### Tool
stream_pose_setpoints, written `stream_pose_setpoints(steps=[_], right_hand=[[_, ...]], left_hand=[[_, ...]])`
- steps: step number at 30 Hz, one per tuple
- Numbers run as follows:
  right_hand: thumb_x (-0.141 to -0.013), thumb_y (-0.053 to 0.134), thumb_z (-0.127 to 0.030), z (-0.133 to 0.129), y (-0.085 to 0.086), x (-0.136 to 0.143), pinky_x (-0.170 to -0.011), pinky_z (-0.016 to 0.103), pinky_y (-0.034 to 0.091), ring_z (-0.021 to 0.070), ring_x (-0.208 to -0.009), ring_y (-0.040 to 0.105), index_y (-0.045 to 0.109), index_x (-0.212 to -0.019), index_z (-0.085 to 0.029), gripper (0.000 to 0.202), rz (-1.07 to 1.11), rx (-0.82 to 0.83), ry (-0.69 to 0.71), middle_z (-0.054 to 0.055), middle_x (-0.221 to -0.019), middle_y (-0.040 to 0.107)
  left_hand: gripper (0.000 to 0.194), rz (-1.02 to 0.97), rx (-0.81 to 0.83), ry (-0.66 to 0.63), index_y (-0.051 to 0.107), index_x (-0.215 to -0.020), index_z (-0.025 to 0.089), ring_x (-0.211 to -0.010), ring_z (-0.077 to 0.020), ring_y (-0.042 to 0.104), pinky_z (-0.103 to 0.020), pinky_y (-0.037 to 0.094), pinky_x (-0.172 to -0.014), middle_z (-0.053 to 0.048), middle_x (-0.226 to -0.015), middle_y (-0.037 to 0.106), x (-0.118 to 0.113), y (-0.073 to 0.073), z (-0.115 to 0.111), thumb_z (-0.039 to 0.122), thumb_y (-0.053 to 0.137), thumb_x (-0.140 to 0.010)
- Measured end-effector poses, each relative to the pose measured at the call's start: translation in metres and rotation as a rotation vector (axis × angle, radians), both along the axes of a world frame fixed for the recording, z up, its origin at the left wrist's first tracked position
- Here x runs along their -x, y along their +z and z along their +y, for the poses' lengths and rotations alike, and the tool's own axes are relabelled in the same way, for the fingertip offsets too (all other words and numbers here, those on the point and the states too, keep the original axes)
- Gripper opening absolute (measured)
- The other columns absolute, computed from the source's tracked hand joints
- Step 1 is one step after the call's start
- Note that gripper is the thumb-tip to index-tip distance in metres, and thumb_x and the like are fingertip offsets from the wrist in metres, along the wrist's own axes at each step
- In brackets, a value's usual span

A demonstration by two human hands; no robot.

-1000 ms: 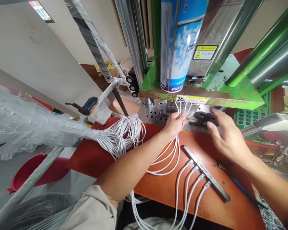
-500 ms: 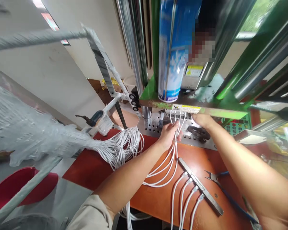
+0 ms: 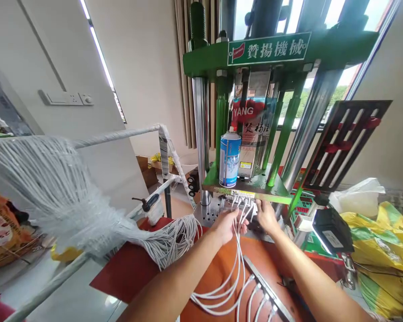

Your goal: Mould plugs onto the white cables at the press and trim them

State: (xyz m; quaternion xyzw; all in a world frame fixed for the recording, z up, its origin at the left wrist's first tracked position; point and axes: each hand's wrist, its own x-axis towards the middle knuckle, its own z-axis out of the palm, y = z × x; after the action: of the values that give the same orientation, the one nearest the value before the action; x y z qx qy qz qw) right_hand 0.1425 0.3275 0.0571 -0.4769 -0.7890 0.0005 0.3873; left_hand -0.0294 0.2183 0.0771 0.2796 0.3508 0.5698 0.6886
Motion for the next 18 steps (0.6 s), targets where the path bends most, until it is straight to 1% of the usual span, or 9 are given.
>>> stream_pose_setpoints(steps=[2,4,5,6,8,10,12,15,18], right_hand=[[-0.110,0.042,-0.041,-0.026,-0.017,-0.014,-0.078,0.032,0.054,0.0156,-0.082,0.062,0.059,-0.100,-0.016,0.031,0.017,0.027,0.009,0.004,-0.093,0.063],[-0.111,0.033,-0.042,-0.055,-0.032,-0.026,-0.076,0.033,0.051,0.0179,-0.080,0.059,0.054,-0.096,-0.019,0.035,0.013,0.049,0.016,0.005,-0.091,0.060],[-0.110,0.032,-0.044,-0.069,-0.038,-0.030,-0.075,0.034,0.049,0.0196,-0.081,0.058,0.053,-0.095,-0.021,0.035,0.010,0.061,0.008,0.006,-0.092,0.060],[-0.109,0.032,-0.046,-0.082,-0.043,-0.035,-0.074,0.035,0.047,0.0211,-0.082,0.058,0.052,-0.094,-0.022,0.035,0.008,0.075,-0.007,0.007,-0.093,0.059],[-0.108,0.034,-0.048,-0.101,-0.051,-0.042,-0.071,0.036,0.043,0.0226,-0.080,0.055,0.050,-0.090,-0.023,0.035,0.011,0.117,-0.047,0.008,-0.092,0.058],[-0.107,0.034,-0.049,-0.113,-0.057,-0.051,-0.067,0.036,0.040,0.0225,-0.075,0.053,0.047,-0.086,-0.024,0.035,0.021,0.173,-0.070,0.007,-0.087,0.057],[-0.105,0.036,-0.050,-0.117,-0.060,-0.061,-0.070,0.037,0.041,0.0230,-0.075,0.053,0.048,-0.084,-0.024,0.036,0.029,0.233,-0.045,0.007,-0.085,0.057],[-0.099,0.042,-0.052,-0.118,-0.060,-0.073,-0.080,0.042,0.045,0.0259,-0.082,0.056,0.053,-0.080,-0.024,0.036,0.047,0.313,0.039,0.008,-0.085,0.059],[-0.093,0.049,-0.058,-0.121,-0.052,-0.076,-0.090,0.049,0.045,0.0303,-0.091,0.056,0.058,-0.077,-0.023,0.040,0.107,0.384,0.091,0.011,-0.089,0.061]], left_hand=[[0.034,0.009,0.038,-0.093,0.067,-0.096,0.006,-0.044,-0.0125,0.056,-0.022,0.038,-0.043,-0.013,-0.069,0.071,-0.005,-0.006,-0.033,0.040,0.066,-0.097],[0.042,0.011,0.054,-0.129,0.067,-0.098,0.005,-0.037,-0.0052,0.039,-0.019,0.021,-0.039,-0.005,-0.062,0.065,-0.016,-0.015,-0.067,0.047,0.072,-0.092],[0.047,0.004,0.055,-0.116,0.067,-0.098,0.006,-0.036,-0.0028,0.030,-0.019,0.015,-0.039,0.000,-0.057,0.059,-0.022,-0.020,-0.082,0.052,0.076,-0.088],[0.052,-0.004,0.053,-0.086,0.066,-0.097,0.007,-0.036,-0.0018,0.024,-0.019,0.011,-0.039,0.004,-0.054,0.054,-0.028,-0.023,-0.097,0.056,0.079,-0.083],[0.059,-0.013,0.052,-0.021,0.064,-0.096,0.010,-0.037,-0.0021,0.020,-0.020,0.010,-0.039,0.008,-0.050,0.047,-0.038,-0.026,-0.120,0.063,0.082,-0.077],[0.062,0.010,0.048,-0.002,0.064,-0.096,0.012,-0.036,-0.0028,0.020,-0.021,0.011,-0.038,0.009,-0.049,0.046,-0.044,-0.024,-0.136,0.068,0.081,-0.076],[0.062,0.059,0.041,-0.027,0.064,-0.096,0.012,-0.035,-0.0034,0.020,-0.022,0.010,-0.037,0.008,-0.048,0.046,-0.044,-0.019,-0.148,0.070,0.078,-0.078],[0.063,0.152,0.005,-0.087,0.067,-0.096,0.011,-0.034,-0.0037,0.021,-0.022,0.009,-0.035,0.008,-0.047,0.046,-0.037,-0.015,-0.160,0.071,0.075,-0.082],[0.061,0.214,-0.057,-0.128,0.069,-0.097,0.009,-0.035,-0.0037,0.024,-0.020,0.012,-0.036,0.007,-0.046,0.045,-0.029,-0.016,-0.166,0.069,0.070,-0.088]])
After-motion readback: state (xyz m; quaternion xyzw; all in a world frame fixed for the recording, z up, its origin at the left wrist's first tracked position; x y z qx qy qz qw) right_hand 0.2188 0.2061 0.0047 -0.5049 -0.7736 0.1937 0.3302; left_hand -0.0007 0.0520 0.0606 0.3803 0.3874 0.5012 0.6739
